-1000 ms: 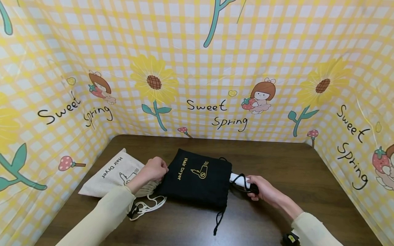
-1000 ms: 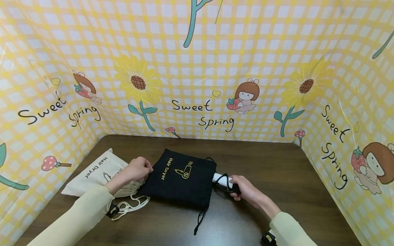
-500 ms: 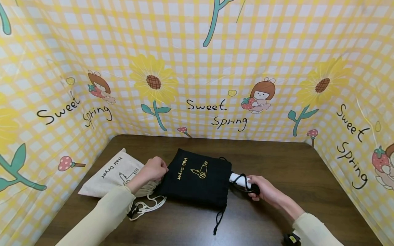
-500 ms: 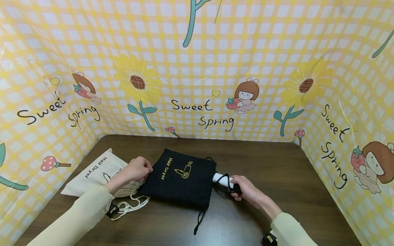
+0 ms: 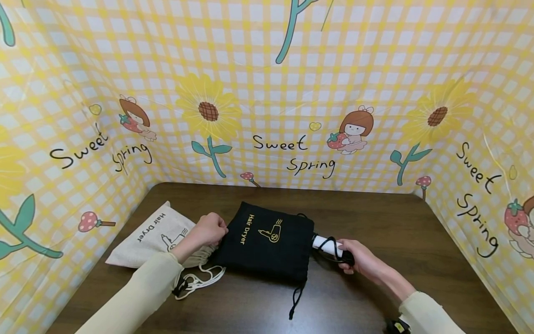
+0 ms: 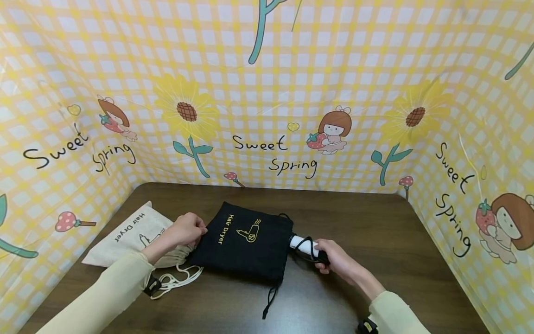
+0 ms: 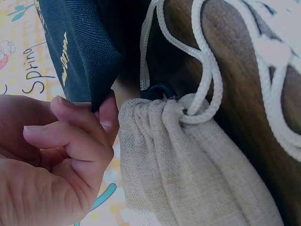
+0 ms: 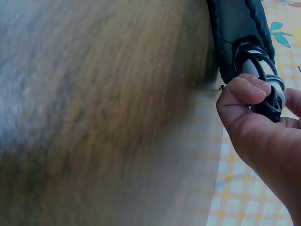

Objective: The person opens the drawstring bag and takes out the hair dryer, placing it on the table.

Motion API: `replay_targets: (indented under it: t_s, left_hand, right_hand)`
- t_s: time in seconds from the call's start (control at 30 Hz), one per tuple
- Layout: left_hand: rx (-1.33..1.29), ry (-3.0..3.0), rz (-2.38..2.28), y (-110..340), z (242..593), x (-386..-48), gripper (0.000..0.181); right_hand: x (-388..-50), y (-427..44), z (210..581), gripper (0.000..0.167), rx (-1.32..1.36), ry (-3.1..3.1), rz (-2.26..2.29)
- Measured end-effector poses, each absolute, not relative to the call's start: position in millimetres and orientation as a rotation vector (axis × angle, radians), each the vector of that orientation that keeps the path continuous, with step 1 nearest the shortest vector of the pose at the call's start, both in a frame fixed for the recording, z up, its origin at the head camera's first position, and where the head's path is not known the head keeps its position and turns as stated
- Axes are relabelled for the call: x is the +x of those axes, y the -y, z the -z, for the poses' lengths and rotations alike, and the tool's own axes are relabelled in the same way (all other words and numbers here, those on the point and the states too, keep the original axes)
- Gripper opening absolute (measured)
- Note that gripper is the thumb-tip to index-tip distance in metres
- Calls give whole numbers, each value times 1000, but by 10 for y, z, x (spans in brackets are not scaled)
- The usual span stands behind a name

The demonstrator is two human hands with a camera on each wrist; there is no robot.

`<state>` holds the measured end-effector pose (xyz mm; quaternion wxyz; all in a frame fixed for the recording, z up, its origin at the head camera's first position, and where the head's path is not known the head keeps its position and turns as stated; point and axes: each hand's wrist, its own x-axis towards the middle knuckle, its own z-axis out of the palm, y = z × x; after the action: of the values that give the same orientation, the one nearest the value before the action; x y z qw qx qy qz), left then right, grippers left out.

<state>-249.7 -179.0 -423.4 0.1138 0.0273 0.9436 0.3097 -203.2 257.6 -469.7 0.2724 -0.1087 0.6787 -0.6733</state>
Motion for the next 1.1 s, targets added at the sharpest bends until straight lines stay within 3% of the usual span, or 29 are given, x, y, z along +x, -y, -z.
replay_targets:
  t_s: [1.1]
  left_hand:
    - [38,-2735,-915,1794,4227,-2520,28]
  right_hand:
    - [-1977,-2638,4691,32,-296,-1812,1847]
